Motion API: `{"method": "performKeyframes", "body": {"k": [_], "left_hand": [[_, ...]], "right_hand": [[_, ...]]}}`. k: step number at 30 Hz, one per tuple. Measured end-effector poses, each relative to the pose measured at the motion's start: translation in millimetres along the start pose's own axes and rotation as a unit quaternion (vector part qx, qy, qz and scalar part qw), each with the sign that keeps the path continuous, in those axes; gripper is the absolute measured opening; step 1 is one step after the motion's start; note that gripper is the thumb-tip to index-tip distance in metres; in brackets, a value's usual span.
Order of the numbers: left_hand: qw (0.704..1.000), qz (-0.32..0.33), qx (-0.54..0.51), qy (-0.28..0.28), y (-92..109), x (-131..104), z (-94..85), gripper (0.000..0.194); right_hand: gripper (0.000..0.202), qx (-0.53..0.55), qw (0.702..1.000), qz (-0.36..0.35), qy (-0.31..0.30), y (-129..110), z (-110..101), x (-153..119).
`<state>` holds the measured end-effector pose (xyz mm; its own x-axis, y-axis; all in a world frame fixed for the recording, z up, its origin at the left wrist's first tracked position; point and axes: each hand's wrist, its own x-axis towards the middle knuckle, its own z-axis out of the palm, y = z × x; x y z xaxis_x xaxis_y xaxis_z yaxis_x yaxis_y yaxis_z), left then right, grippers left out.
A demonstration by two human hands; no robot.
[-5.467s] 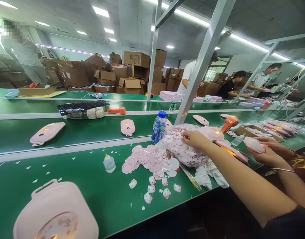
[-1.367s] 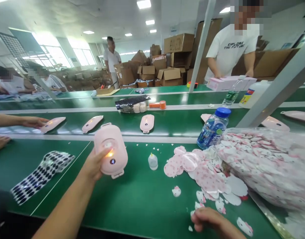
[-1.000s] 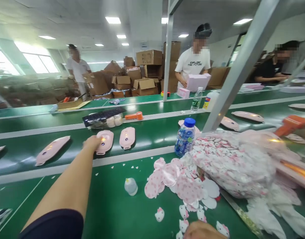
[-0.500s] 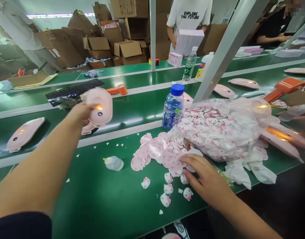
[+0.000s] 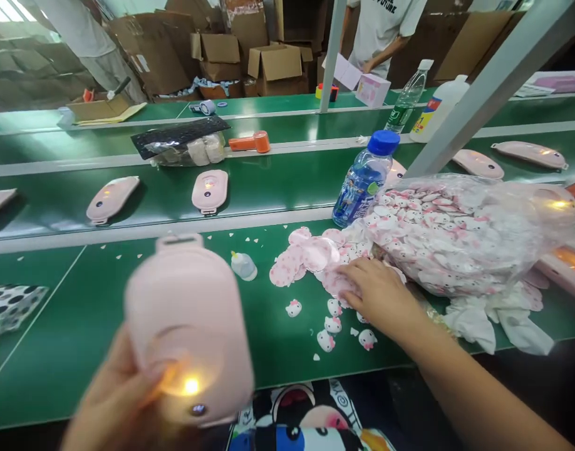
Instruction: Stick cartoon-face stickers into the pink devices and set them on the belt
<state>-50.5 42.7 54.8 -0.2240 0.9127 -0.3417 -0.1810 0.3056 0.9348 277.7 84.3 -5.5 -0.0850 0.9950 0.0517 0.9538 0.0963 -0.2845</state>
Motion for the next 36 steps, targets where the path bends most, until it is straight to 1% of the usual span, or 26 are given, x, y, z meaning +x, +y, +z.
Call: {"method": "performKeyframes", "body": {"k": [1,2,3,5,6,7,8,9,11,13,14,15,16,17,19,20,21,23,25,27,29,32,34,36], "left_hand": [[0.999,-0.028,-0.014,-0.014,-10.7,-3.6,6.4,0.050],[0.997,-0.048,-0.031,-0.044,-21.3,-5.3,12.6,0.050],[0.993,-0.060,-0.052,-0.090,-31.7,-5.6,18.3,0.052],[0.972,-0.074,-0.082,-0.206,-50.9,-4.1,26.9,0.060],[0.960,-0.075,-0.092,-0.255,-59.1,-3.2,29.9,0.062],[0.948,-0.074,-0.098,-0.293,-66.0,-2.6,32.3,0.063],[0.940,-0.069,-0.102,-0.317,-71.4,-2.3,34.3,0.061],[0.936,-0.064,-0.106,-0.329,-75.4,-2.5,36.0,0.060],[0.932,-0.058,-0.107,-0.341,-79.5,-3.7,39.8,0.059],[0.931,-0.062,-0.110,-0.343,-80.0,-5.6,44.1,0.062],[0.930,-0.063,-0.115,-0.344,-79.5,-6.7,46.5,0.063],[0.928,-0.063,-0.121,-0.346,-78.8,-7.8,49.0,0.064],[0.927,-0.061,-0.128,-0.348,-78.2,-9.0,51.5,0.064],[0.925,-0.056,-0.137,-0.349,-77.7,-10.2,53.8,0.065],[0.921,-0.049,-0.158,-0.354,-77.5,-13.0,57.8,0.065],[0.918,-0.047,-0.169,-0.356,-77.6,-14.6,59.2,0.065],[0.915,-0.046,-0.178,-0.359,-77.8,-16.4,60.2,0.065],[0.913,-0.043,-0.187,-0.359,-78.1,-20.3,60.6,0.067],[0.914,-0.042,-0.184,-0.359,-77.7,-24.1,59.9,0.069],[0.916,-0.043,-0.177,-0.358,-76.4,-27.2,59.3,0.071],[0.917,-0.037,-0.171,-0.357,-74.2,-29.2,59.7,0.072],[0.924,-0.029,-0.159,-0.346,-71.0,-30.4,61.8,0.069],[0.933,-0.027,-0.155,-0.323,-70.0,-30.4,63.2,0.064],[0.943,-0.021,-0.157,-0.293,-70.1,-29.8,64.1,0.059]], "right_hand": [[0.024,-0.005,1.000,-0.002,-0.006,-1.5,0.2,0.6],[0.017,-0.010,1.000,0.002,-0.007,-2.4,-0.2,1.3],[0.013,-0.013,1.000,0.007,-0.003,-2.6,-1.2,2.0],[0.011,-0.011,1.000,0.017,0.011,-1.4,-6.2,3.1],[0.010,-0.005,1.000,0.022,0.019,-0.4,-10.1,3.2],[0.009,0.004,0.999,0.028,0.027,0.6,-14.9,2.6],[0.009,0.013,0.999,0.037,0.035,1.4,-20.3,1.2],[0.008,0.023,0.998,0.049,0.043,1.6,-26.2,-1.2],[0.009,0.031,0.994,0.079,0.067,-0.2,-38.1,-9.5],[0.008,0.073,0.983,0.111,0.124,-5.9,-48.2,-22.0],[0.007,0.128,0.972,0.118,0.155,-10.4,-51.8,-29.3],[0.007,0.204,0.957,0.113,0.176,-15.9,-54.1,-36.7],[0.008,0.290,0.934,0.095,0.183,-22.3,-55.0,-43.8],[0.009,0.373,0.909,0.067,0.172,-29.5,-54.2,-50.2],[0.011,0.484,0.867,0.017,0.113,-45.2,-48.0,-59.6],[0.012,0.510,0.856,0.012,0.085,-53.2,-43.1,-62.4],[0.012,0.522,0.850,0.021,0.066,-60.9,-37.6,-64.1],[0.014,0.515,0.854,0.049,0.049,-74.6,-26.7,-65.0],[0.015,0.475,0.875,0.053,0.078,-85.0,-18.8,-63.9],[0.015,0.422,0.897,0.026,0.131,-92.3,-14.9,-62.6],[0.016,0.378,0.909,-0.009,0.179,-97.4,-13.8,-61.8],[0.017,0.314,0.922,-0.050,0.220,-102.3,-14.3,-61.8],[0.016,0.275,0.928,-0.064,0.242,-103.9,-15.0,-62.6],[0.015,0.242,0.934,-0.078,0.252,-104.3,-16.0,-63.8]]}}
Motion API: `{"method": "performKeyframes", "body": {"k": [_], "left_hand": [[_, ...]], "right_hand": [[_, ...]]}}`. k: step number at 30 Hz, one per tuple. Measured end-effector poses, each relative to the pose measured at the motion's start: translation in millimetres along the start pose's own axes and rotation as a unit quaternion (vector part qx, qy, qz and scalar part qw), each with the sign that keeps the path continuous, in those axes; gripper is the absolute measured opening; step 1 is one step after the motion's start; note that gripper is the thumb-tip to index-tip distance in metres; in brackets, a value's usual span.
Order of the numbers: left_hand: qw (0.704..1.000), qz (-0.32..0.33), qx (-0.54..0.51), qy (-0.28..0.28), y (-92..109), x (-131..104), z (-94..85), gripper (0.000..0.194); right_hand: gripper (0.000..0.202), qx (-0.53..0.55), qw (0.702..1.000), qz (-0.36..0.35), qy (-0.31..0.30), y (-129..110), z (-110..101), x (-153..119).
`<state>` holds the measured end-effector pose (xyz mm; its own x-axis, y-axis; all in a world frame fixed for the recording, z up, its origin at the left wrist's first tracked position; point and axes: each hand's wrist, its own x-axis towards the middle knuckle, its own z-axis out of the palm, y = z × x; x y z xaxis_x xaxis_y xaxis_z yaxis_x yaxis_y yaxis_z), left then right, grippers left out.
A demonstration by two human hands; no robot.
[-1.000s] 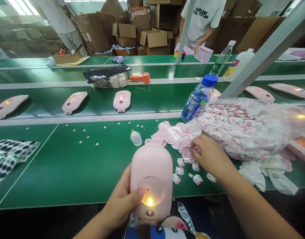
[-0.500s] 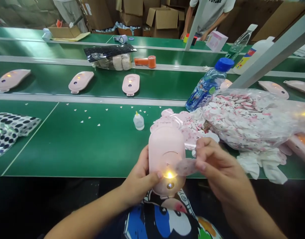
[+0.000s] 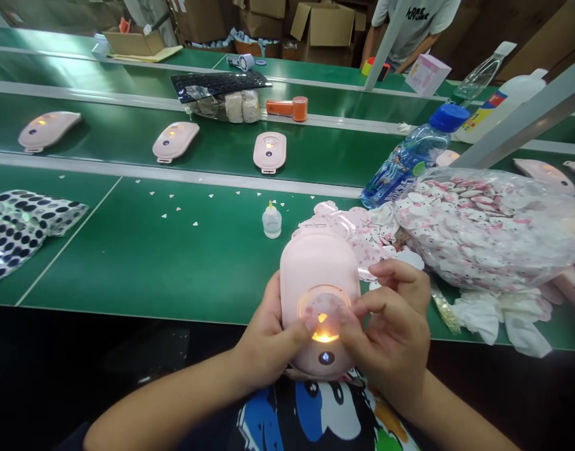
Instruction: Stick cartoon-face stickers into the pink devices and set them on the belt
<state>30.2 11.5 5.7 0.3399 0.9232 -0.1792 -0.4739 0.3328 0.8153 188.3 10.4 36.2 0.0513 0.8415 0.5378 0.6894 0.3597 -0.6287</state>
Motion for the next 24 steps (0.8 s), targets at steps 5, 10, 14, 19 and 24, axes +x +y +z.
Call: {"method": "performKeyframes", "body": {"k": [5,10,14,19,24], "left_hand": [[1.000,0.007,-0.013,0.019,-1.3,1.4,-1.9,0.055],[1.000,0.013,-0.014,0.021,0.3,0.1,-3.1,0.053],[0.999,0.025,-0.012,0.037,3.1,-2.2,-3.6,0.052],[0.999,0.030,-0.018,0.033,3.5,-6.4,-7.9,0.048],[0.999,0.042,0.027,0.009,1.0,-10.2,-13.8,0.050]], "right_hand": [[0.019,-0.035,0.995,-0.094,-0.016,2.0,-1.8,-3.1],[0.054,0.043,0.997,-0.052,-0.031,10.4,3.3,-11.2],[0.093,0.179,0.960,0.108,-0.187,10.0,3.7,-20.1],[0.097,0.282,0.896,0.213,-0.271,6.1,1.5,-23.9],[0.090,0.306,0.882,0.229,-0.277,8.5,2.6,-25.4]]}}
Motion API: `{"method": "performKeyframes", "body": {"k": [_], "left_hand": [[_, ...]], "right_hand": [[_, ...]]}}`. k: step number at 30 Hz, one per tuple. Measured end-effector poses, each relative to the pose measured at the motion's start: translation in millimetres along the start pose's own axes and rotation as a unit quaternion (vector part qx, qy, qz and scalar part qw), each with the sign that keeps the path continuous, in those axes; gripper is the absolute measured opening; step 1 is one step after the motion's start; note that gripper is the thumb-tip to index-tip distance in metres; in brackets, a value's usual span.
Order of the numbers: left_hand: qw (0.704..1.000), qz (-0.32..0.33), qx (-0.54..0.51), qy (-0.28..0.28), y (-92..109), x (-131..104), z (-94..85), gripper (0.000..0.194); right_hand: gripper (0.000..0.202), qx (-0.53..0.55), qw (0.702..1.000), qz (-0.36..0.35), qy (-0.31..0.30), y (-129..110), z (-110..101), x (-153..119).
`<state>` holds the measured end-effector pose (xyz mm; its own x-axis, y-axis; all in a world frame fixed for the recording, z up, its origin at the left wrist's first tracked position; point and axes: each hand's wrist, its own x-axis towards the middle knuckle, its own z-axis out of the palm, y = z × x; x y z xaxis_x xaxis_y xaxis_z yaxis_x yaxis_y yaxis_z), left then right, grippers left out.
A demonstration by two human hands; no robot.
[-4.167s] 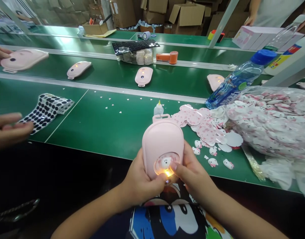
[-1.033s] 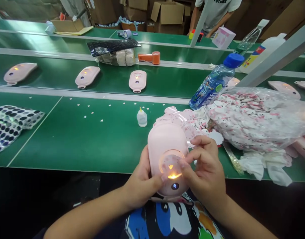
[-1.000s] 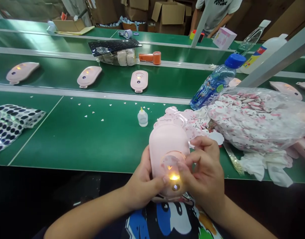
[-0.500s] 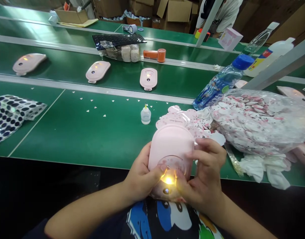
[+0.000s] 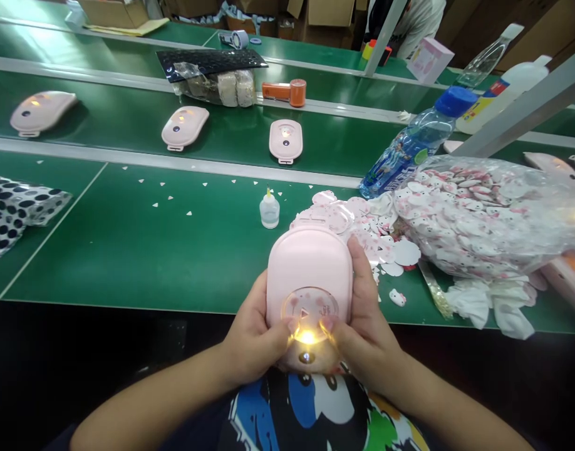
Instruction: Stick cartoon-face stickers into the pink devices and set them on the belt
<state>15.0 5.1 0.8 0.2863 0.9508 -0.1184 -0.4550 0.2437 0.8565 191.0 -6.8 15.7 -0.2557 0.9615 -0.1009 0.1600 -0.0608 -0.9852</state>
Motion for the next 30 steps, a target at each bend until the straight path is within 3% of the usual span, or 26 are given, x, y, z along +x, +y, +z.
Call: {"method": "performKeyframes", "body": {"k": [4,6,8,11,13,17,21,26,30], "left_hand": [[0.998,0.029,0.051,0.037,3.2,-6.8,-5.2,0.044],[0.993,0.053,0.064,0.083,6.5,-13.2,-13.0,0.042],[0.980,0.080,0.067,0.172,10.7,-18.8,-24.3,0.041],[0.936,0.127,0.055,0.325,18.4,-19.5,-40.8,0.039],[0.914,0.143,0.045,0.377,23.5,-15.3,-47.7,0.039],[0.913,0.140,0.035,0.381,28.0,-12.1,-51.9,0.042],[0.909,0.112,0.044,0.398,26.3,-22.9,-57.0,0.047],[0.908,0.060,0.032,0.413,25.8,-27.7,-64.9,0.056],[0.929,0.039,0.033,0.368,26.1,-20.1,-64.2,0.053]], "right_hand": [[0.090,-0.008,0.999,-0.022,-0.040,3.8,-3.1,0.2],[0.088,-0.028,0.996,-0.060,-0.057,4.8,-9.1,5.0],[0.081,-0.085,0.992,-0.088,-0.038,4.5,-16.7,16.6],[0.071,-0.229,0.970,-0.085,0.012,0.2,-20.8,50.1],[0.073,-0.317,0.944,-0.088,0.013,-4.6,-13.2,82.1],[0.079,-0.378,0.921,-0.098,-0.011,-13.3,13.8,151.6],[0.046,-0.389,0.915,-0.105,-0.022,-14.5,15.4,198.4],[0.040,-0.401,0.912,-0.087,0.020,-7.5,-10.0,216.3],[0.073,-0.411,0.904,-0.117,0.036,-8.9,-24.0,207.4]]}}
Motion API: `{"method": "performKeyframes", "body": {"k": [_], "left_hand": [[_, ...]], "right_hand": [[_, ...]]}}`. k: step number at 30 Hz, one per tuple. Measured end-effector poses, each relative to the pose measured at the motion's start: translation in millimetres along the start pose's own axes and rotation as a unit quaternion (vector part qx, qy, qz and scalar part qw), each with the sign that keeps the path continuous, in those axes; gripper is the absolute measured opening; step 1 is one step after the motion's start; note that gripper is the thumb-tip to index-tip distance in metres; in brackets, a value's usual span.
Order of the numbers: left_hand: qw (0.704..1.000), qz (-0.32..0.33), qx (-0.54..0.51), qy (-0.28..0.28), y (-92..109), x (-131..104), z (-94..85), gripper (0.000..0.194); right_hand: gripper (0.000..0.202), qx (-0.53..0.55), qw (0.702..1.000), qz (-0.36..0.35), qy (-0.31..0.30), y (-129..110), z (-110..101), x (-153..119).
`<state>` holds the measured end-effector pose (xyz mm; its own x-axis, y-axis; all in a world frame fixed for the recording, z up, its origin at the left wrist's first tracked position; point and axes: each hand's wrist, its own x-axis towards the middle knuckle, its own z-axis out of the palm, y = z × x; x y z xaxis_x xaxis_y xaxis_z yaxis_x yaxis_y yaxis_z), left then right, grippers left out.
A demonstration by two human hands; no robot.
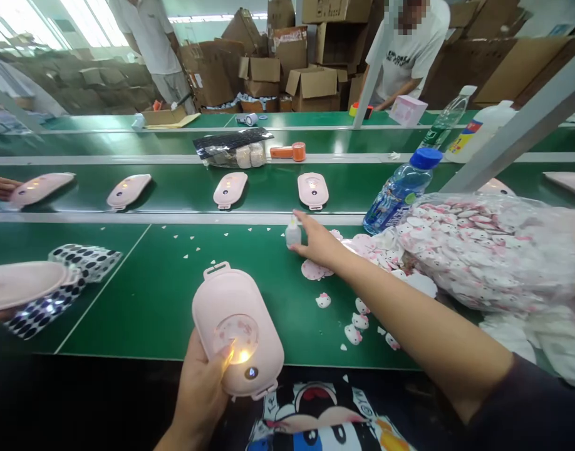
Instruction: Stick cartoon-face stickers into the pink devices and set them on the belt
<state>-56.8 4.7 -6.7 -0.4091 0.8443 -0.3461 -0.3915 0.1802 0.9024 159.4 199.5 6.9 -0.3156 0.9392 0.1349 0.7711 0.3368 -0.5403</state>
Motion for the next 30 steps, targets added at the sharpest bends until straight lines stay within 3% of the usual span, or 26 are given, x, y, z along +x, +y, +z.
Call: {"method": "performKeyframes", "body": {"k": [2,4,8,12,18,27,30], "left_hand": [[1.000,-0.003,0.006,-0.016,-0.7,3.1,2.7,0.055],[1.000,-0.010,0.013,-0.025,-1.7,6.8,3.8,0.057],[0.998,-0.034,0.022,-0.042,-3.9,15.5,5.0,0.060],[0.996,-0.057,0.024,-0.070,-5.9,20.3,12.0,0.060],[0.991,-0.061,0.017,-0.114,-6.0,11.5,21.1,0.053],[0.994,-0.055,0.014,-0.095,-3.8,10.1,10.9,0.060],[0.991,-0.045,-0.013,-0.125,-4.6,7.4,13.6,0.056]], "right_hand": [[0.076,-0.019,0.999,0.000,0.026,5.0,-12.5,-9.6],[0.055,-0.046,0.998,0.005,0.031,13.2,-28.3,-23.0],[0.022,-0.112,0.992,-0.024,-0.049,28.9,-48.3,-56.4],[0.031,-0.165,0.979,-0.083,-0.082,26.9,-34.5,-77.5],[0.033,-0.190,0.963,-0.157,-0.112,15.5,-9.1,-72.3],[0.027,-0.169,0.971,-0.147,-0.087,12.3,-14.0,-76.7],[0.043,-0.103,0.988,-0.102,-0.061,-7.7,-22.3,-91.9]]}}
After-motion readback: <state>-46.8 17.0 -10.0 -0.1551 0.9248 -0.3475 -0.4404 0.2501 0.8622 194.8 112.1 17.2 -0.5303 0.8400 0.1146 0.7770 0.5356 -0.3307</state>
